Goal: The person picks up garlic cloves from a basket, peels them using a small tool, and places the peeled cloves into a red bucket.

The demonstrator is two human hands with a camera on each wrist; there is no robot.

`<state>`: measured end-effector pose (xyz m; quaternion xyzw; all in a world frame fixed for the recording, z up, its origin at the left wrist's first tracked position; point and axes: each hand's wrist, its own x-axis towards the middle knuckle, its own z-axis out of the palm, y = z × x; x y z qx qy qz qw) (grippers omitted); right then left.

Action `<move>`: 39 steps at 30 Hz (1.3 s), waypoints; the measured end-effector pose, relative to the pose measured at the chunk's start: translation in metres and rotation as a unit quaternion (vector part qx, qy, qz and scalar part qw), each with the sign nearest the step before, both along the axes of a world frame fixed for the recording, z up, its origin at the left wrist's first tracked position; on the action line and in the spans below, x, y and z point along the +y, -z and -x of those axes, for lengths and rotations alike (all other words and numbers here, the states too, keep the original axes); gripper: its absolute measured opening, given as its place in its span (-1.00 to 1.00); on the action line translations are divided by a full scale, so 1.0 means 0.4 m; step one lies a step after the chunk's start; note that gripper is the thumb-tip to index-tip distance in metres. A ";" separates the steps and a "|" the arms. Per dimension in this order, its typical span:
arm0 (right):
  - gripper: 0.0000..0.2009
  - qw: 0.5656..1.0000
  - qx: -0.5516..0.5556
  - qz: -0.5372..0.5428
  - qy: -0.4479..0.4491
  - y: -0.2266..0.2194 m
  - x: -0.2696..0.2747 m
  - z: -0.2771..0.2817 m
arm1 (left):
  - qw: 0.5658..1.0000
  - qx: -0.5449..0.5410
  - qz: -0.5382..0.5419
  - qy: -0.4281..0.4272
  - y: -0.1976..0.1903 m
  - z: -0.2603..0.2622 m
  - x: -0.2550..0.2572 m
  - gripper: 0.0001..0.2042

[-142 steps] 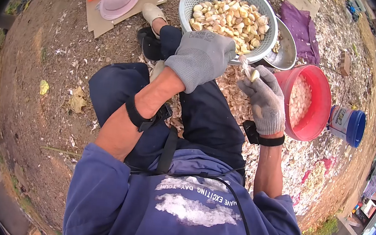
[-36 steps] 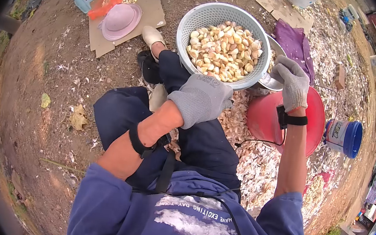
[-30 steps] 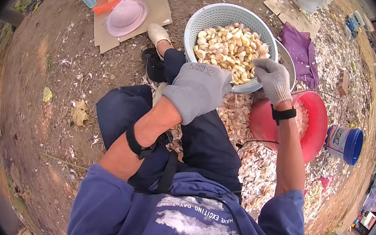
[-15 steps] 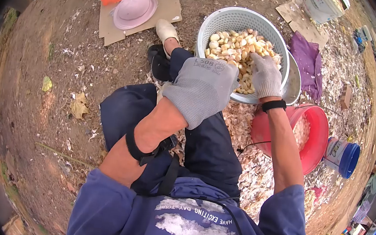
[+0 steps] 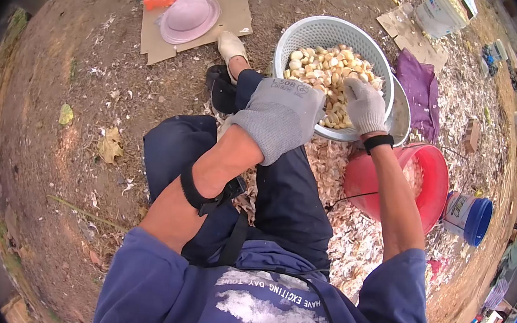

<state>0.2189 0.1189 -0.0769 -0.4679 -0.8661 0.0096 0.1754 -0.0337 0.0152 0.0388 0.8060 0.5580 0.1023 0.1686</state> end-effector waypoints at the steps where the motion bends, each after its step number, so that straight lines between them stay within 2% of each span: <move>1: -0.75 0.989 0.111 0.061 0.070 -0.003 -0.008 -0.005 | 1.000 0.000 -0.001 -0.001 0.002 0.001 0.002 -0.74; 2: -0.76 0.958 0.220 0.122 0.139 -0.004 -0.017 -0.009 | 1.000 -0.001 -0.001 0.000 0.004 0.000 0.003 -0.74; 3: -0.70 0.865 0.339 0.295 0.223 -0.042 -0.023 -0.007 | 1.000 -0.003 -0.002 0.003 0.007 -0.001 0.003 -0.75; 4: -0.70 0.865 0.340 0.293 0.225 -0.058 -0.035 -0.015 | 1.000 -0.002 -0.003 0.005 0.009 -0.003 0.003 -0.75; 6: -0.69 0.733 0.526 0.395 0.172 -0.090 -0.075 -0.036 | 0.999 -0.017 -0.026 0.022 0.015 -0.010 0.001 -0.77; 7: -0.67 0.714 0.546 0.411 0.152 -0.122 -0.100 -0.036 | 0.999 -0.018 -0.026 0.025 0.020 -0.014 -0.002 -0.77; 8: -0.67 0.714 0.548 0.409 0.154 -0.146 -0.121 -0.038 | 0.998 -0.031 -0.042 0.026 0.024 -0.017 -0.006 -0.77; 10: -0.66 0.600 0.635 0.477 0.099 -0.175 -0.164 -0.040 | 0.997 -0.044 -0.056 0.027 0.031 -0.025 -0.014 -0.78; 16: -0.61 0.590 0.641 0.484 0.086 -0.210 -0.278 -0.029 | 0.993 -0.079 -0.077 0.051 0.027 -0.058 -0.044 -0.79; 18: -0.61 0.568 0.651 0.497 0.074 -0.200 -0.301 -0.034 | 0.991 -0.074 -0.101 0.047 0.024 -0.065 -0.054 -0.80; 23: -0.72 0.542 0.671 0.496 0.099 -0.182 -0.334 -0.039 | 0.987 -0.074 -0.117 0.085 0.018 -0.072 -0.067 -0.79; 25: -0.75 0.589 0.638 0.489 0.082 -0.174 -0.343 -0.043 | 0.986 -0.066 -0.116 0.096 0.024 -0.074 -0.070 -0.78; 26: -0.75 0.588 0.638 0.490 0.083 -0.175 -0.345 -0.041 | 0.985 -0.059 -0.126 0.104 0.027 -0.076 -0.070 -0.79; 28: -0.74 0.522 0.679 0.505 0.107 -0.189 -0.350 -0.031 | 0.983 -0.051 -0.136 0.112 0.031 -0.080 -0.071 -0.80; 35: -0.72 0.502 0.689 0.514 0.099 -0.162 -0.359 -0.034 | 0.979 -0.030 -0.171 0.109 0.034 -0.084 -0.082 -0.80; 39: -0.71 0.513 0.674 0.519 0.112 -0.164 -0.360 -0.036 | 0.977 -0.027 -0.174 0.123 0.040 -0.083 -0.085 -0.79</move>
